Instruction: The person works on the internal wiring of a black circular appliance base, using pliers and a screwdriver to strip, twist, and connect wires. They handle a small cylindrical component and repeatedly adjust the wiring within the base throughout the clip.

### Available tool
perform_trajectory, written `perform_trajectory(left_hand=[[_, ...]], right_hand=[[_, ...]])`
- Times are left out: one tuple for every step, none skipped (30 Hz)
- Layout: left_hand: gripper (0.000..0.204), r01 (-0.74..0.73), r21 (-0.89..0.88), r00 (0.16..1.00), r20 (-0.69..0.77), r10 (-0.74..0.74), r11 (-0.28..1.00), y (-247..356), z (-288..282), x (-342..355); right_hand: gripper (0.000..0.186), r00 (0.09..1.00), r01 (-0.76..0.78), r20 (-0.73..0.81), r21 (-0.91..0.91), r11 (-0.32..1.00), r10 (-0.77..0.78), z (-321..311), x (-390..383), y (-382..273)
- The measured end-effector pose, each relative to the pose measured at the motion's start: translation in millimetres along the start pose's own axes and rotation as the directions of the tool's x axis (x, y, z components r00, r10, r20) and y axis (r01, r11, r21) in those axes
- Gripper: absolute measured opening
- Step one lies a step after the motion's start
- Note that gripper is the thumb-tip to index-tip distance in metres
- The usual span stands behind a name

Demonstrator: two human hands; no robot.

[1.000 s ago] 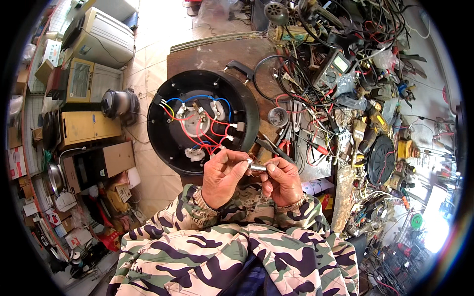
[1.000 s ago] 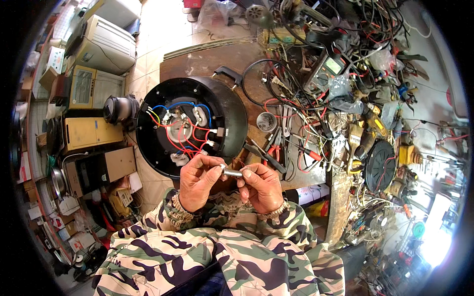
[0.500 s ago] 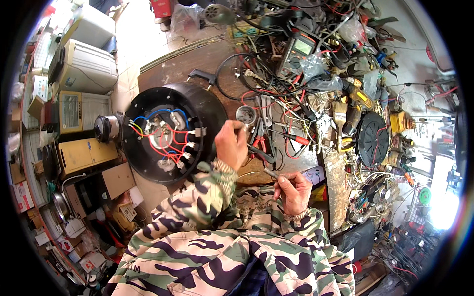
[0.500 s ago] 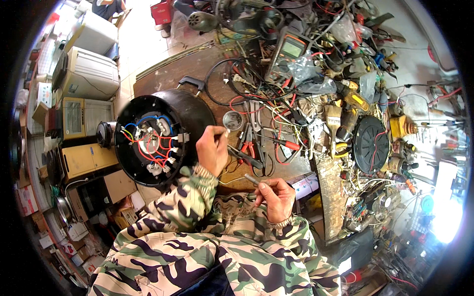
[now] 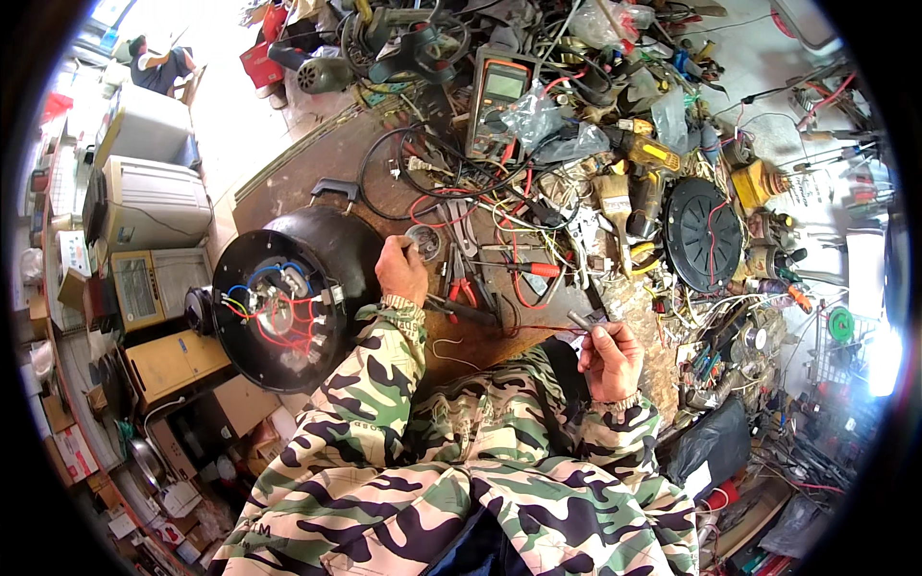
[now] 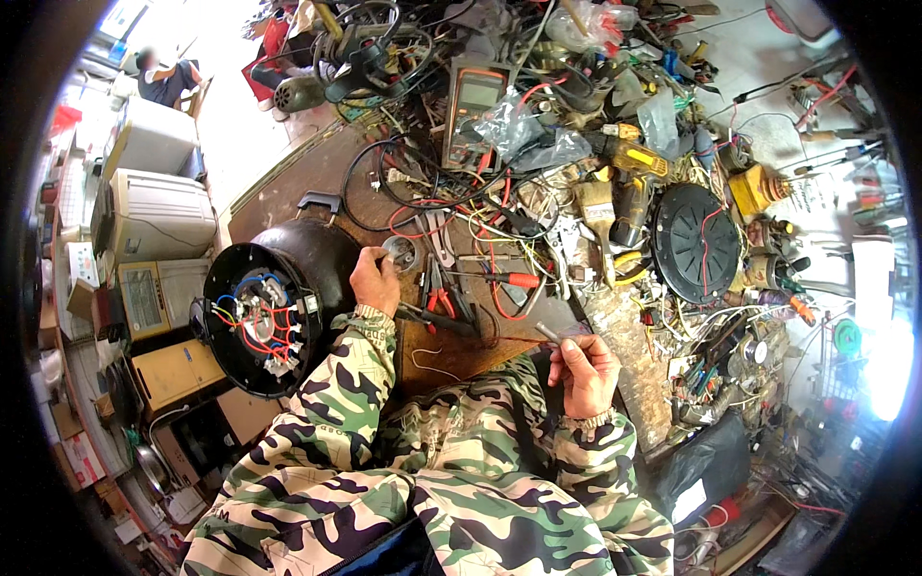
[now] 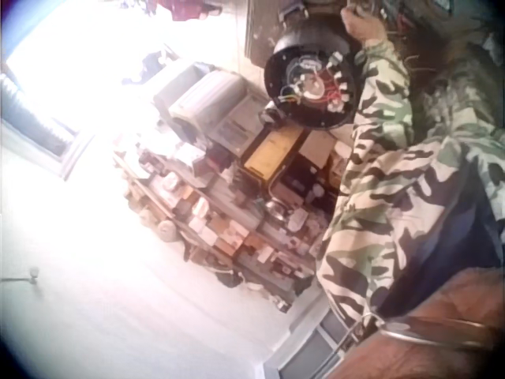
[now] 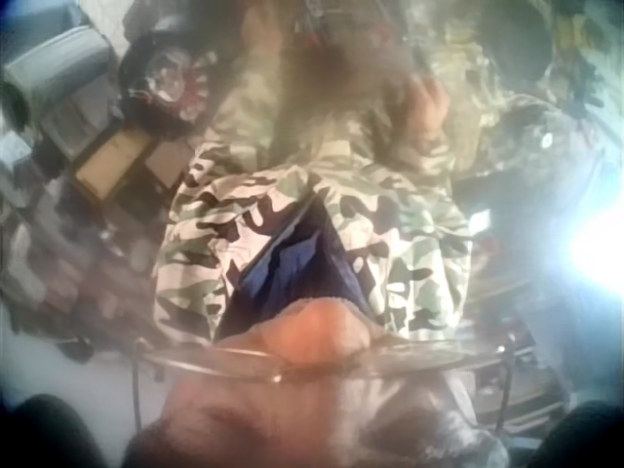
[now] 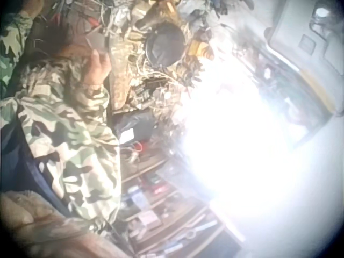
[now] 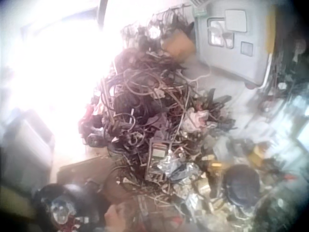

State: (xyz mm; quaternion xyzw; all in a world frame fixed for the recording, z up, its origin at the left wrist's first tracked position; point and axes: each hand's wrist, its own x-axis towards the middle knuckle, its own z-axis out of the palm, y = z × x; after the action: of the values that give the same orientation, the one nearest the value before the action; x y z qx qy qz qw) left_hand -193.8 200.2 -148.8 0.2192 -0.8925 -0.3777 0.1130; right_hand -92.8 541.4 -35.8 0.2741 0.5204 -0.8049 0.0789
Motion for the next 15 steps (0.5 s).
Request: perform_trajectory(left_hand=[[0.012,-0.004,0.031,1.0,-0.003,0.004,1.0,3,-5,2],[0.012,-0.012,0.062,1.0,-0.004,0.013,0.998,5,-15,0],[0.012,-0.056,0.061,0.998,0.017,0.055,0.997,19,-12,2],[0.01,-0.178,0.077,0.983,0.056,0.174,0.981,23,-21,-1],[0.014,-0.175,0.065,0.98,0.107,0.168,0.982,26,-28,-8],[0.018,0.231,-0.139,0.927,0.332,-0.175,0.963,51,-38,-18],[0.011,0.183,-0.288,0.936,0.342,-0.077,0.94,35,-35,-27],[0.004,0.138,-0.437,0.939,0.344,0.023,0.889,20,-33,-37],[0.003,0.132,-0.511,0.913,0.397,0.097,0.849,29,-34,-48],[0.003,0.148,-0.548,0.888,0.44,0.133,0.823,30,-27,-56],[0.001,0.119,-0.486,0.873,0.467,0.143,0.866,31,-28,-64],[0.002,0.143,-0.496,0.864,0.485,0.137,0.857,38,-30,-70],[0.003,0.155,-0.506,0.854,0.501,0.142,0.848,35,-35,-74],[0.004,0.165,-0.476,0.846,0.518,0.124,0.864,36,-39,-77],[0.006,0.204,-0.438,0.836,0.543,0.077,0.875,30,-38,-80]], right_hand=[[0.012,1.0,-0.003,0.001,0.051,0.999,0.003,-1,-2,-3],[0.01,1.0,-0.024,0.002,0.105,0.994,0.024,-1,-8,-5],[0.009,1.0,0.012,0.017,0.161,0.987,-0.015,-10,-11,-4],[0.009,1.0,0.007,-0.011,0.202,0.979,-0.005,-14,-14,-7],[0.009,0.999,0.014,-0.051,0.236,0.972,-0.002,-17,-19,-13],[0.009,0.995,0.051,-0.093,0.242,0.969,-0.029,-26,-23,-19],[0.009,0.991,0.084,-0.127,0.254,0.963,-0.053,-34,-26,-27],[0.01,0.983,0.137,-0.157,0.279,0.951,-0.095,-47,-27,-36],[0.012,0.972,0.186,-0.197,0.298,0.936,-0.131,-64,-33,-47],[0.014,0.933,0.28,-0.301,0.257,0.925,-0.199,-80,-42,-62],[0.013,0.904,0.362,-0.342,0.296,0.884,-0.256,-97,-47,-77],[0.012,0.85,0.444,-0.418,0.239,0.863,-0.321,-123,-46,-87],[0.011,0.798,0.51,-0.47,0.193,0.838,-0.377,-150,-41,-95],[0.01,0.753,0.554,-0.524,0.181,0.813,-0.397,-174,-37,-108],[0.009,0.706,0.589,-0.577,0.155,0.793,-0.412,-199,-36,-126]])
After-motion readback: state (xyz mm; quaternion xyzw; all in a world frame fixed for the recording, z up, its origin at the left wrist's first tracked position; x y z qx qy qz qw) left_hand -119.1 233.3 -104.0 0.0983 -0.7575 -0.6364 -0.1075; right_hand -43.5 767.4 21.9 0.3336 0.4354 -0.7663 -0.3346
